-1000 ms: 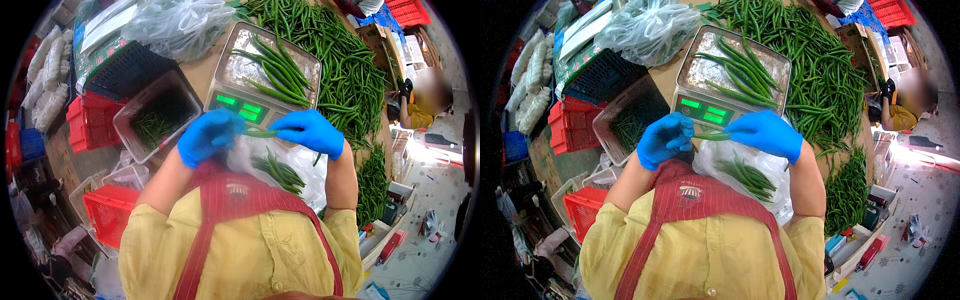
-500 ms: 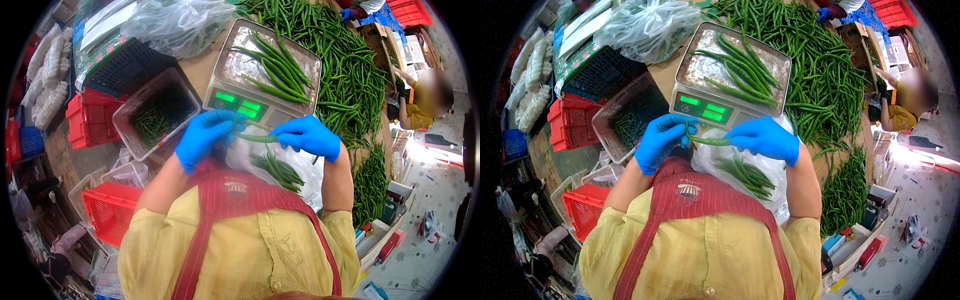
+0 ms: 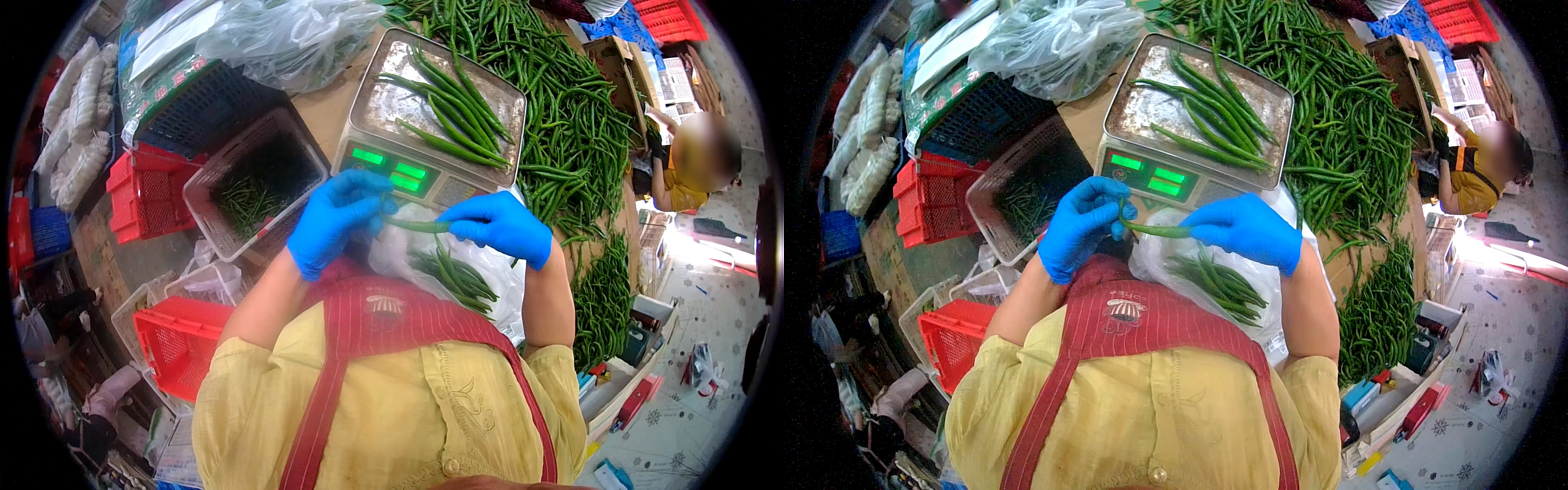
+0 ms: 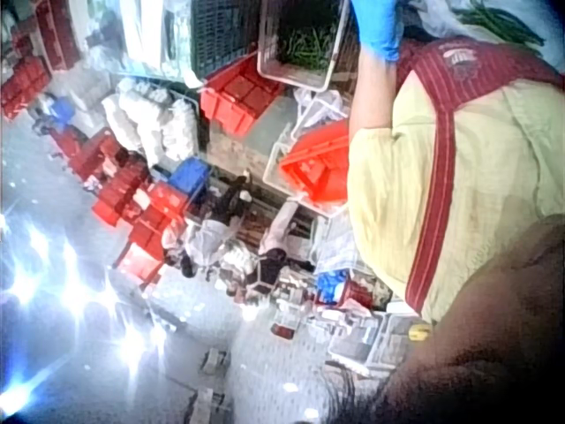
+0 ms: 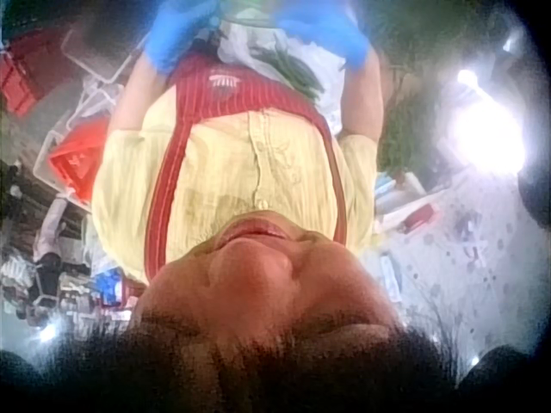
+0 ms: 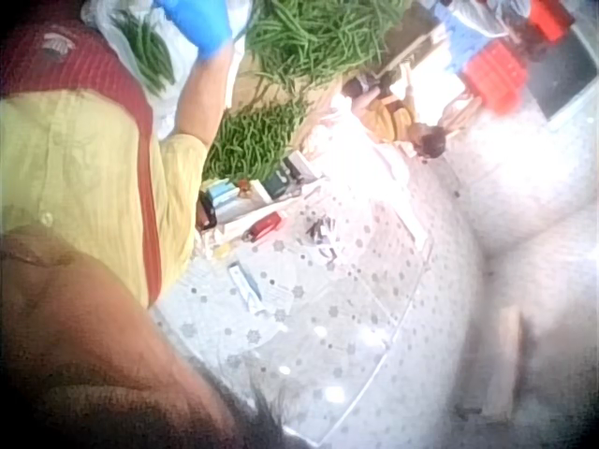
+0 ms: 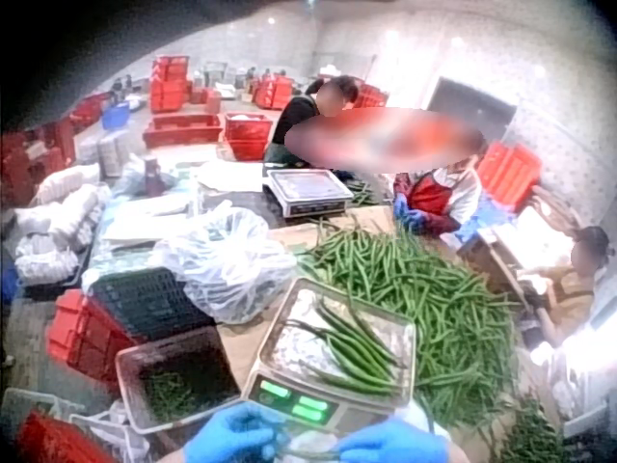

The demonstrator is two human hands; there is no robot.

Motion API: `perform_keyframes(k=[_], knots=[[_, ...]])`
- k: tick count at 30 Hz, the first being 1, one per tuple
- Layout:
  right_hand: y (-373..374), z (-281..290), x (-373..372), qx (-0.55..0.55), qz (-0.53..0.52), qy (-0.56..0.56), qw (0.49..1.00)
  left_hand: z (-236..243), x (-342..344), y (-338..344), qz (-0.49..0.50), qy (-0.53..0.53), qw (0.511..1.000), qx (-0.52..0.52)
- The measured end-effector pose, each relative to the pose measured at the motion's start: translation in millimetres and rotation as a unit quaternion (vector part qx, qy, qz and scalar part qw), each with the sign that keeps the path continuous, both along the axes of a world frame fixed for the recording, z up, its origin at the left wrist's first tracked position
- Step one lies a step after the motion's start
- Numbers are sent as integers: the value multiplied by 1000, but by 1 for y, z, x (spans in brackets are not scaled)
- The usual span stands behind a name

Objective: The person picks green beans from a large pile on a table and places them onto a digital scale. After weighing, the person transfers the beans into a plastic bag and sets the bag aside. This process is repeated multiple times throughout the video.

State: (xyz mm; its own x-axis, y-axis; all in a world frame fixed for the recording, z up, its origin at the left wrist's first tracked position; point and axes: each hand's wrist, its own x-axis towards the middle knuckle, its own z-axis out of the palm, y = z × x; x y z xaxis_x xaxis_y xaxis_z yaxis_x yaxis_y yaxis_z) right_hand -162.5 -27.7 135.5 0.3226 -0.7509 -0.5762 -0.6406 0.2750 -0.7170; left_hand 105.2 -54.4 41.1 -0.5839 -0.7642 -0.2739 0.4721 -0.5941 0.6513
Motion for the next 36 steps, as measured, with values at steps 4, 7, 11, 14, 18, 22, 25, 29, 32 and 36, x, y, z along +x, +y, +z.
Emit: perform_keyframes(k=[4, 7, 11, 14, 18, 22, 25, 29, 32, 36], knots=[[5, -5, 1, -133, 39, 30, 990, -9, 0, 1, 13, 1, 1000, 0], [9, -6, 4, -198, 38, 65, 977, -8, 0, 2, 14, -7, 1000, 0], [16, -5, 10, -301, 29, 108, 947, -9, 0, 2, 11, -7, 1000, -12], [19, 1, 15, -310, 10, 145, 940, -12, -2, 2, 20, 1, 1000, -20], [20, -3, 14, -345, 10, 152, 926, -19, -3, 3, 20, -9, 999, -29], [20, -2, 15, -360, 36, 196, 912, -23, -5, 2, 29, 0, 999, -26], [20, -4, 15, -375, 45, 209, 902, -27, -8, 3, 38, -14, 998, -50], [19, -9, 17, -376, 42, 203, 903, -32, -8, 4, 49, -49, 995, -69], [16, -12, 18, -385, 45, 193, 901, -39, -8, 5, 63, -34, 994, -77], [11, -16, 20, -384, 56, 201, 899, -41, -5, 4, 64, -52, 993, -90]])
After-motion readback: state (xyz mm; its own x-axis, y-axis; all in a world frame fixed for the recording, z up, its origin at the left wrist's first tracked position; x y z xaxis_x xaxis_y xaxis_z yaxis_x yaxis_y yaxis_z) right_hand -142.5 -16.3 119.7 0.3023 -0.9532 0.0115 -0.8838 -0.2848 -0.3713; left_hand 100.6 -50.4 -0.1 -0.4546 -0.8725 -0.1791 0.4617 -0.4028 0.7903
